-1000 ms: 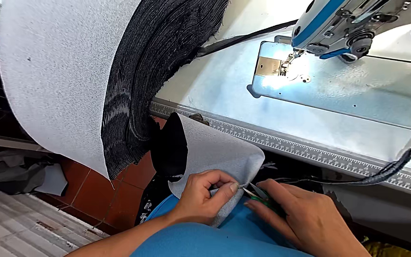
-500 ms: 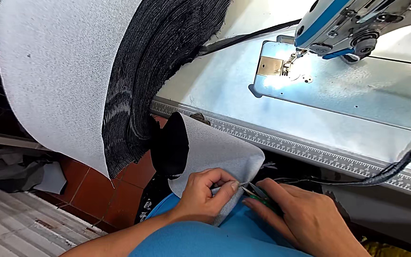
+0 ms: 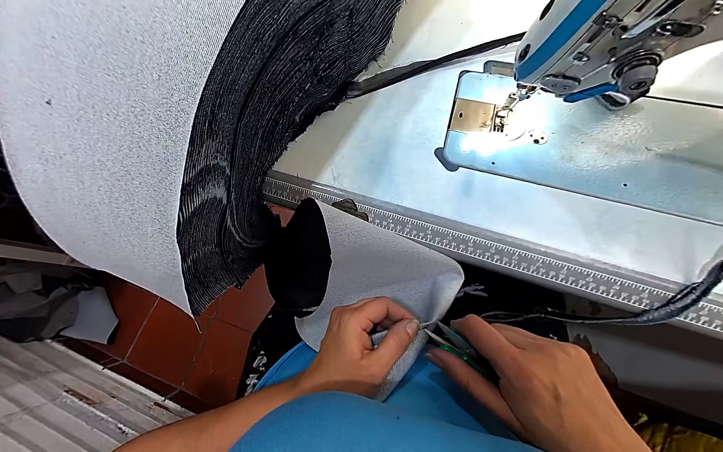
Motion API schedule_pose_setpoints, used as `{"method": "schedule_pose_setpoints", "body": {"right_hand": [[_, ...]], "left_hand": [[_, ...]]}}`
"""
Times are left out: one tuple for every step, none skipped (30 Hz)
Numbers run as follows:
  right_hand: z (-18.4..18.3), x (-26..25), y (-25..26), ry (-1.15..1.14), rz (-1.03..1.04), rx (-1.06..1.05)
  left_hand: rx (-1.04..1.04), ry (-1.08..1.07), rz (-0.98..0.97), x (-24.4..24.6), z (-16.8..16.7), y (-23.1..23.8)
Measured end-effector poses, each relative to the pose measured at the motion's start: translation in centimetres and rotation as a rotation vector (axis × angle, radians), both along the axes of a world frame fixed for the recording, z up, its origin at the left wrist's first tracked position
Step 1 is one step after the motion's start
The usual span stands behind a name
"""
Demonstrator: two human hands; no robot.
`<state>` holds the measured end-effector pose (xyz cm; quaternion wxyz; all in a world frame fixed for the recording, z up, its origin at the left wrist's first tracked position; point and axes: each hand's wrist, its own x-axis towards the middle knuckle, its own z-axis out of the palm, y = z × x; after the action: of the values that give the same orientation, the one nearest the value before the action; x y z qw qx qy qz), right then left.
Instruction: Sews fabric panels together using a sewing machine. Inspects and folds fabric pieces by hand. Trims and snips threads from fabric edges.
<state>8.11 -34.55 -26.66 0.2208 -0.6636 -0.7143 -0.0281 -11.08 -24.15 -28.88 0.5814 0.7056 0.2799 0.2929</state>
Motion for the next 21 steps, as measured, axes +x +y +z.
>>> {"method": "schedule_pose_setpoints", "body": {"right_hand": [[-0.1,0.0,0.0,0.002,-0.001,0.000],[-0.1,0.0,0.0,0.003,-0.002,-0.002],[-0.1,0.0,0.0,0.003,-0.001,-0.005],[-0.2,0.0,0.0,0.004,0.002,-0.009],[-0.2,0.0,-0.1,0.006,0.005,-0.011],[-0.2,0.0,-0.1,0.004,0.006,-0.013],[-0.2,0.0,-0.1,0.001,0.006,-0.013],[-0.2,-0.1,-0.1,-0.006,0.004,-0.015],[-0.2,-0.1,-0.1,-0.016,0.001,-0.018],[-0.1,-0.1,0.0,-0.028,-0.001,-0.021],[0.0,-0.2,0.0,-0.035,-0.003,-0.022],[0.0,-0.2,0.0,-0.036,-0.006,-0.021],[-0.1,-0.3,0.1,-0.030,-0.010,-0.018],[-0.3,-0.4,0.1,-0.010,-0.013,-0.011],[-0.5,-0.4,0.1,0.024,-0.013,-0.002],[-0.9,-0.5,0.2,0.076,-0.012,0.007],[-1.4,-0.5,0.2,0.145,-0.006,0.012],[-1.9,-0.6,0.3,0.223,0.005,0.012],[-2.3,-0.7,0.2,0.300,0.018,0.010],[-2.7,-0.8,0.2,0.366,0.028,0.011],[-3.0,-0.9,0.2,0.409,0.033,0.013]], "left_hand": [[0.002,0.000,0.000,0.0,0.0,0.0],[0.003,0.000,0.000,0.0,0.0,0.0],[0.005,0.001,0.001,0.0,0.0,-0.1],[0.007,0.003,0.002,0.0,0.0,-0.1],[0.008,0.004,0.000,0.0,-0.1,-0.1],[0.015,0.001,-0.002,-0.1,-0.1,-0.1],[0.030,0.000,-0.008,-0.1,-0.1,-0.1],[0.053,0.001,-0.014,-0.1,-0.2,-0.1],[0.085,0.003,-0.021,-0.1,-0.3,-0.1],[0.117,0.007,-0.028,-0.1,-0.4,-0.1],[0.138,0.010,-0.035,-0.1,-0.4,0.0],[0.144,0.016,-0.044,-0.1,-0.4,0.0],[0.137,0.021,-0.053,-0.1,-0.4,0.0],[0.119,0.022,-0.061,-0.1,-0.4,0.0],[0.095,0.020,-0.069,-0.2,-0.4,0.1],[0.068,0.014,-0.074,-0.2,-0.3,0.1],[0.047,0.009,-0.077,-0.3,-0.3,0.2],[0.033,0.003,-0.078,-0.3,-0.2,0.2],[0.020,-0.003,-0.081,-0.4,-0.2,0.2],[0.013,-0.010,-0.084,-0.4,-0.2,0.3],[0.013,-0.018,-0.086,-0.5,-0.1,0.3]]}}
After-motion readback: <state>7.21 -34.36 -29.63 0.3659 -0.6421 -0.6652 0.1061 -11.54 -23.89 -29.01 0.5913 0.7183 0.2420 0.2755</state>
